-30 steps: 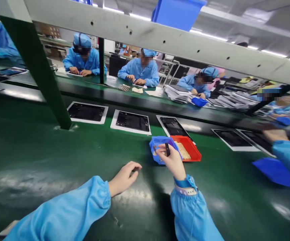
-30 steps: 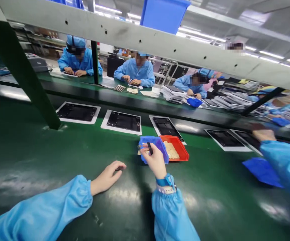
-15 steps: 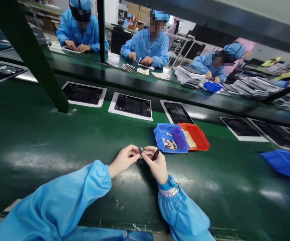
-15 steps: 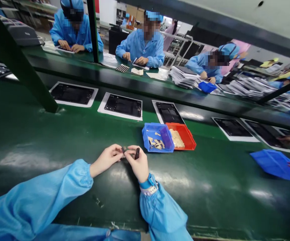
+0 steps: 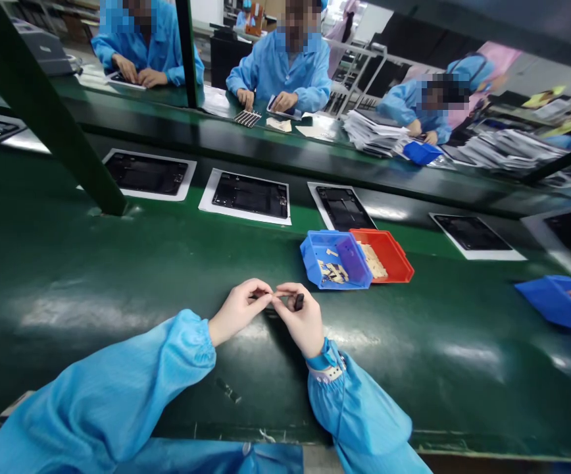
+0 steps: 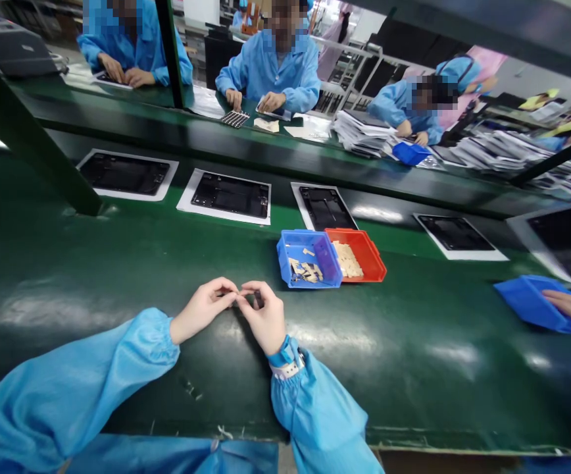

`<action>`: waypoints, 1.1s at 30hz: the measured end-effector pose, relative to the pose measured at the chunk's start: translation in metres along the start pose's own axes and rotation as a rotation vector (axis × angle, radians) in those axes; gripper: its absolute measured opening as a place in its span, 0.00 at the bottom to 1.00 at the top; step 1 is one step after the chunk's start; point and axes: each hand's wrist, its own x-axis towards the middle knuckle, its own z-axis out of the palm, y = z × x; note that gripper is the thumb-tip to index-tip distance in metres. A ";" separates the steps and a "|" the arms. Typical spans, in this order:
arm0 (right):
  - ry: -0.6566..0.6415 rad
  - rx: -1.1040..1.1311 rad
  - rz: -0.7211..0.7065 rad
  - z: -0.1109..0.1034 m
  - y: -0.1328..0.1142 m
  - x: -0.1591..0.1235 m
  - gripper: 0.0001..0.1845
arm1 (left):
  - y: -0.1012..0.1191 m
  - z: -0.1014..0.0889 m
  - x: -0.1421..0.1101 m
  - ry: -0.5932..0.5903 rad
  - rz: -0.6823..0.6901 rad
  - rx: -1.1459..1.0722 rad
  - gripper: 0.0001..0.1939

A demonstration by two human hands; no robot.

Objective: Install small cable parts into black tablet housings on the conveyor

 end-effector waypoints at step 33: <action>0.821 -0.478 0.015 -0.138 0.050 0.046 0.15 | 0.001 0.001 -0.006 0.120 -0.062 -0.185 0.11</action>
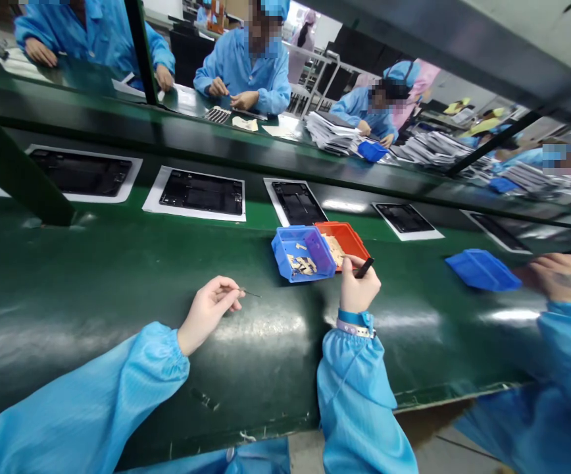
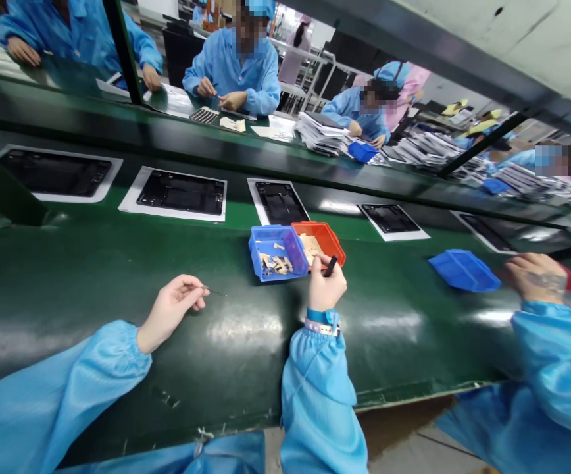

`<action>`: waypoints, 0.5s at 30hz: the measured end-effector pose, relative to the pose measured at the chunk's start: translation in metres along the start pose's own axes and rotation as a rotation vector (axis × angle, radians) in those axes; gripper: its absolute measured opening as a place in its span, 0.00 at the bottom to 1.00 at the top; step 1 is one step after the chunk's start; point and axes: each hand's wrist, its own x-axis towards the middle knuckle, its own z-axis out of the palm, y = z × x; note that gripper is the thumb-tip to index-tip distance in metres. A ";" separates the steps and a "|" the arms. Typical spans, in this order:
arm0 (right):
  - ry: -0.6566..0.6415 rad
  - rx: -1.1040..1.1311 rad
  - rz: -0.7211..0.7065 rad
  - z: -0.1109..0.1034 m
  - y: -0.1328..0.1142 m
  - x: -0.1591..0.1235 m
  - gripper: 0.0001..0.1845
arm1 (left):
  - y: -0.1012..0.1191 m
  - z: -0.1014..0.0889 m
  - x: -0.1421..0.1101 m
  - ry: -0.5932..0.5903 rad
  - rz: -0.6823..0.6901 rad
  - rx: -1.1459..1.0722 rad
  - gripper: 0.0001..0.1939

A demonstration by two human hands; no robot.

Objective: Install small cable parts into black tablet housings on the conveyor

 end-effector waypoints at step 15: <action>0.026 0.028 -0.165 -0.007 -0.030 -0.025 0.13 | 0.001 -0.001 0.001 -0.015 0.030 0.099 0.11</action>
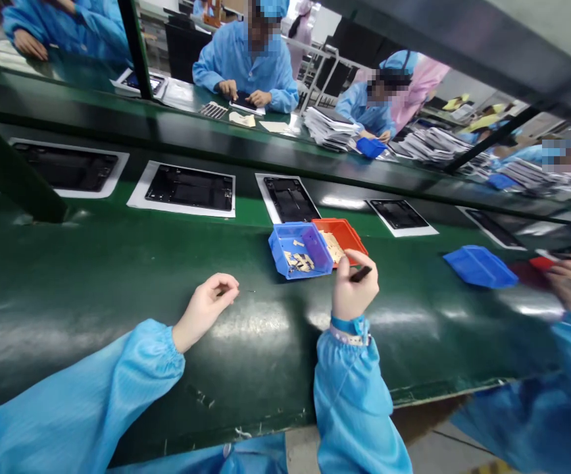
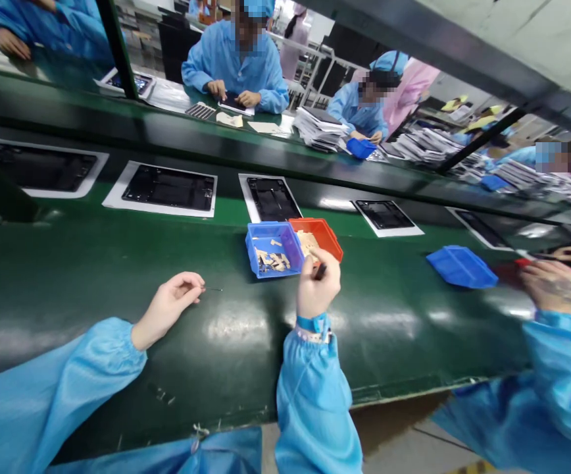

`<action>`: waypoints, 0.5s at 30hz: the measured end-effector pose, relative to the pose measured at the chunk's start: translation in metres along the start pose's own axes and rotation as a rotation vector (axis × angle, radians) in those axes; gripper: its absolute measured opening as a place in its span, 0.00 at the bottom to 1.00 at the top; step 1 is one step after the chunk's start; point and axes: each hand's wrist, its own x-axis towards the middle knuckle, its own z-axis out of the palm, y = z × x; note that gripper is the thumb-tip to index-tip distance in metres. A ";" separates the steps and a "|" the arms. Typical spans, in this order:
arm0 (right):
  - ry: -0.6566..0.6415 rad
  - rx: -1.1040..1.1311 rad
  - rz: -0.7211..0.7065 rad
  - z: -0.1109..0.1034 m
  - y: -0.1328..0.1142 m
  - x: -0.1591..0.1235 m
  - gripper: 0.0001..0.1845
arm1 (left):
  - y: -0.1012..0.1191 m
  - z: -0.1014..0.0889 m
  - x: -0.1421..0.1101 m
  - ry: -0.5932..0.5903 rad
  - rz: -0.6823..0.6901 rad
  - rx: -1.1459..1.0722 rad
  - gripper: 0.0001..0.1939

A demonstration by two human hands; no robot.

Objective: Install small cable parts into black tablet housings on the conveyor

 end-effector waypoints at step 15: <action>-0.749 0.344 -0.154 0.015 -0.072 -0.088 0.09 | 0.004 0.002 0.000 -0.116 -0.016 -0.008 0.05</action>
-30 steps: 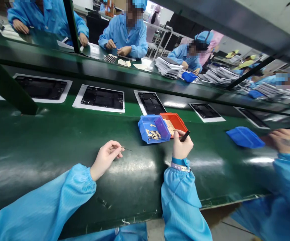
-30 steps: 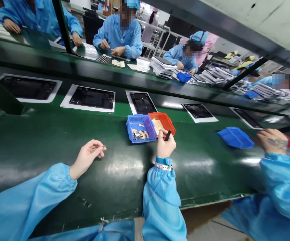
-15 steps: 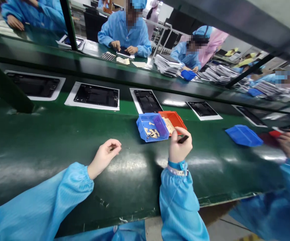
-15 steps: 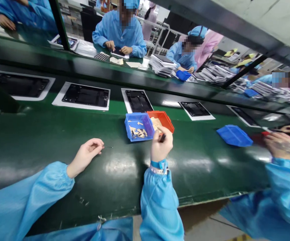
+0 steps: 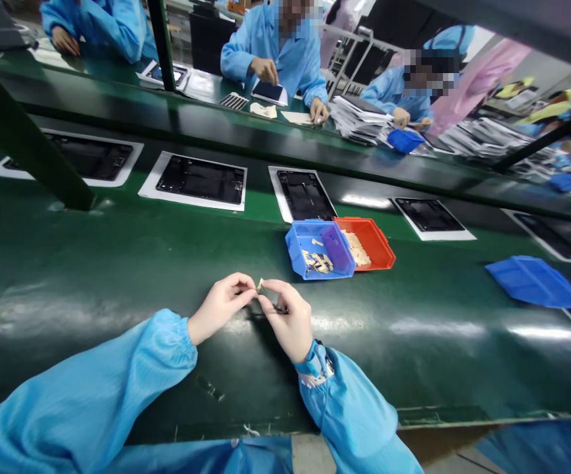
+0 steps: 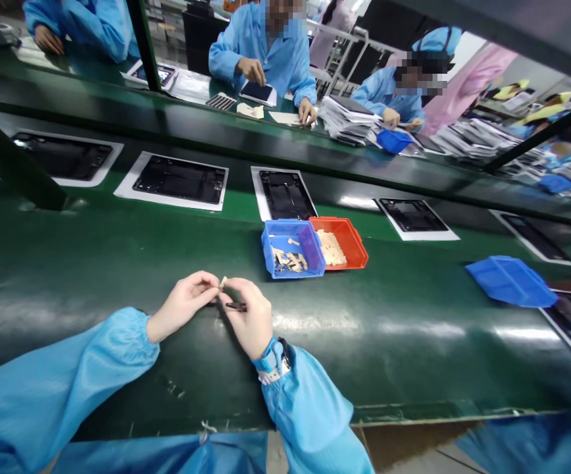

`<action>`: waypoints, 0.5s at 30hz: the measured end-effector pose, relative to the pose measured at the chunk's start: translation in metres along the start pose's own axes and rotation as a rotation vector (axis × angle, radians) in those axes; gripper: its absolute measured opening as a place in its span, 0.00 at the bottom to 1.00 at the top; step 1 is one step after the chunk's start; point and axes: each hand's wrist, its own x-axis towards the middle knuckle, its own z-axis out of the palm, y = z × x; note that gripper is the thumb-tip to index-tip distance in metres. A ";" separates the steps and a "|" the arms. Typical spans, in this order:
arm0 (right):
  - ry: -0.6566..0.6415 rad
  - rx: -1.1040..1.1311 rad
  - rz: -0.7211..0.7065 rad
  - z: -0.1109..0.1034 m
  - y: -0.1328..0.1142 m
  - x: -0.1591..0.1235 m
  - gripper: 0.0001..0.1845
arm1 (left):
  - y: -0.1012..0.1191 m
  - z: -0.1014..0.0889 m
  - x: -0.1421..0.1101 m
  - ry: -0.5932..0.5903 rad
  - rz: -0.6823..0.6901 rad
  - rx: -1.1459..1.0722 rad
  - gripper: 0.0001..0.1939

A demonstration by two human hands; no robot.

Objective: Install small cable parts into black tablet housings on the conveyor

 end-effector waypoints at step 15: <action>0.055 0.044 -0.033 0.004 0.001 0.002 0.07 | -0.005 -0.002 -0.001 -0.010 0.101 0.196 0.06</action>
